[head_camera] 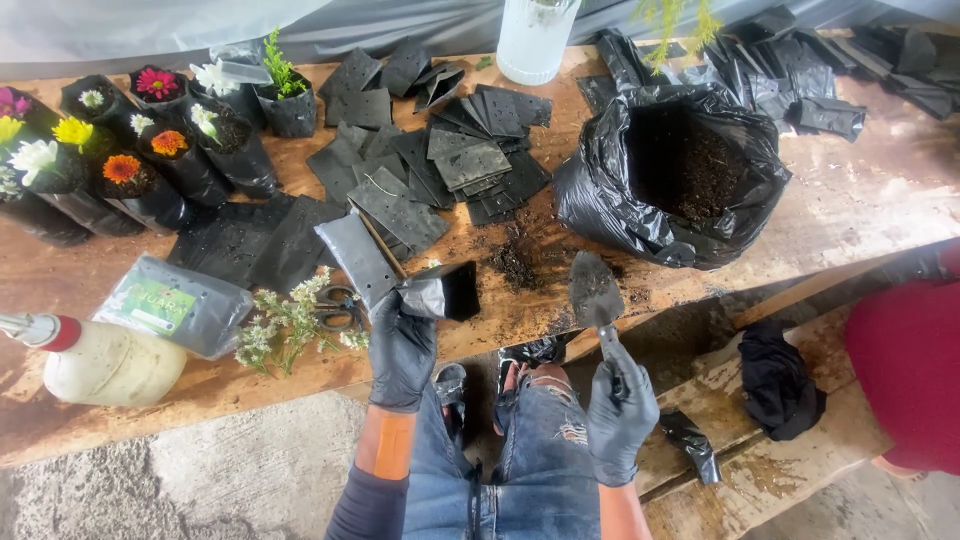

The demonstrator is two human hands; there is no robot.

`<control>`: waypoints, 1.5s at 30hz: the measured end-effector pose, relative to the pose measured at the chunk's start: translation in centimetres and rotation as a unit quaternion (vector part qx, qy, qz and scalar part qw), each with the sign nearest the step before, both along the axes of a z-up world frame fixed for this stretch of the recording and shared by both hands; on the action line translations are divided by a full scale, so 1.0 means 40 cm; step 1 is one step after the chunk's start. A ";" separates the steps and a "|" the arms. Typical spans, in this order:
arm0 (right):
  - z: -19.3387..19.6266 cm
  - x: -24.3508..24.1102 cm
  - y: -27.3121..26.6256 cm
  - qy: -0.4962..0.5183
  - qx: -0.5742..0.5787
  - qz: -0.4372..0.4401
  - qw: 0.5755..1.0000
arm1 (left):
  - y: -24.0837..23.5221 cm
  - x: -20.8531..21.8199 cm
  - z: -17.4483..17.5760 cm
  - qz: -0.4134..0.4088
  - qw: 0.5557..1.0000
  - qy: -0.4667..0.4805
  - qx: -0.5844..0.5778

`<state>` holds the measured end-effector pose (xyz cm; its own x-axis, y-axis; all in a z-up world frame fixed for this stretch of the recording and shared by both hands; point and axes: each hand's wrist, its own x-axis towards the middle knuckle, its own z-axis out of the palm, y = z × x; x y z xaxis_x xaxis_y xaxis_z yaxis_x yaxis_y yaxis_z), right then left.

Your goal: The person is potting small flowers into black plastic nursery bags. They use a small trowel to scoop soil from a large bag and fill the plastic bags, then insert the flowers and arrange them on a wooden table.

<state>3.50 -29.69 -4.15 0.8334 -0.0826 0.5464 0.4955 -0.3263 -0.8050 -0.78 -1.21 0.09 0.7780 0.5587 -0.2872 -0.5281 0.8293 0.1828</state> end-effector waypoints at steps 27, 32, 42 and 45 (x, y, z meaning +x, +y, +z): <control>0.415 0.573 -0.208 -0.032 -0.319 -0.044 0.946 | 0.025 0.001 -0.019 -0.062 0.992 0.091 -0.061; 0.430 0.604 -0.137 0.054 -0.244 -0.019 0.968 | -0.036 0.028 -0.027 -0.103 0.986 0.060 -0.116; 0.409 0.614 -0.053 0.149 0.057 0.013 0.987 | -0.153 0.096 0.023 -0.140 0.980 0.102 -0.101; 0.411 0.626 -0.077 0.177 0.180 0.041 0.967 | -0.161 0.124 -0.007 -0.148 0.980 0.092 -0.098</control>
<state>28.54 -32.76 12.28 0.9748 -0.1396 0.1740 0.1804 0.0347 -0.9830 4.17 -7.63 -0.18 0.8225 0.2356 -0.5176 -0.2315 0.9700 0.0737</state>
